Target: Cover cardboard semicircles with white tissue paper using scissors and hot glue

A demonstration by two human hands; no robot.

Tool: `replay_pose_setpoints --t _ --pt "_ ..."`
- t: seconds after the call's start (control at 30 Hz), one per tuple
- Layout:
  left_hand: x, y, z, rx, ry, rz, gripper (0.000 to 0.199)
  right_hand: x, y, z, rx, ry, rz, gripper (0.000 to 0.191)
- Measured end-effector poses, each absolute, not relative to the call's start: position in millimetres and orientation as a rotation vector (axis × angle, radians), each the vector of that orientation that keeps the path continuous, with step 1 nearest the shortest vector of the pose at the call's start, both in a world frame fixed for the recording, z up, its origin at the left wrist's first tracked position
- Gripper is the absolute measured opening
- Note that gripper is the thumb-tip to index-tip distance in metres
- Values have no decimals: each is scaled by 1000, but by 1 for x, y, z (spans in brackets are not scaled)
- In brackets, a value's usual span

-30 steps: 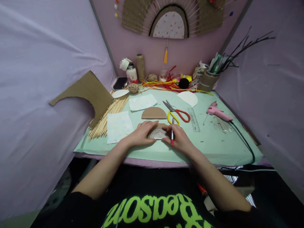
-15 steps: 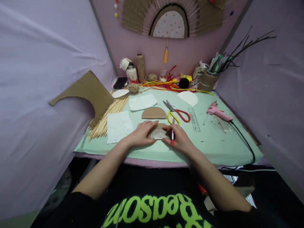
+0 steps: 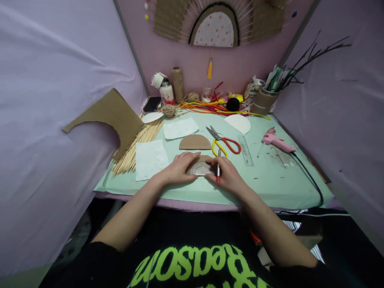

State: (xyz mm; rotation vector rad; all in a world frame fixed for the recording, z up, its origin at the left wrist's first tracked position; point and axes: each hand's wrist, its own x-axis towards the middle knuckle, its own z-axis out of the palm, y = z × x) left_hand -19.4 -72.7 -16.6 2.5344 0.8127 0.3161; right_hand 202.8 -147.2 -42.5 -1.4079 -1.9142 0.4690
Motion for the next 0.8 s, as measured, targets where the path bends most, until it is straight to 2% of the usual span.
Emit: replay_pose_setpoints --t 0.23,0.8 --pt "-19 -73 -15 2561 791 266 64 203 -147 -43 -1414 -1923 437 26" --pt "-20 -70 -17 2568 786 217 61 203 -146 -44 -1409 -1948 414 25"
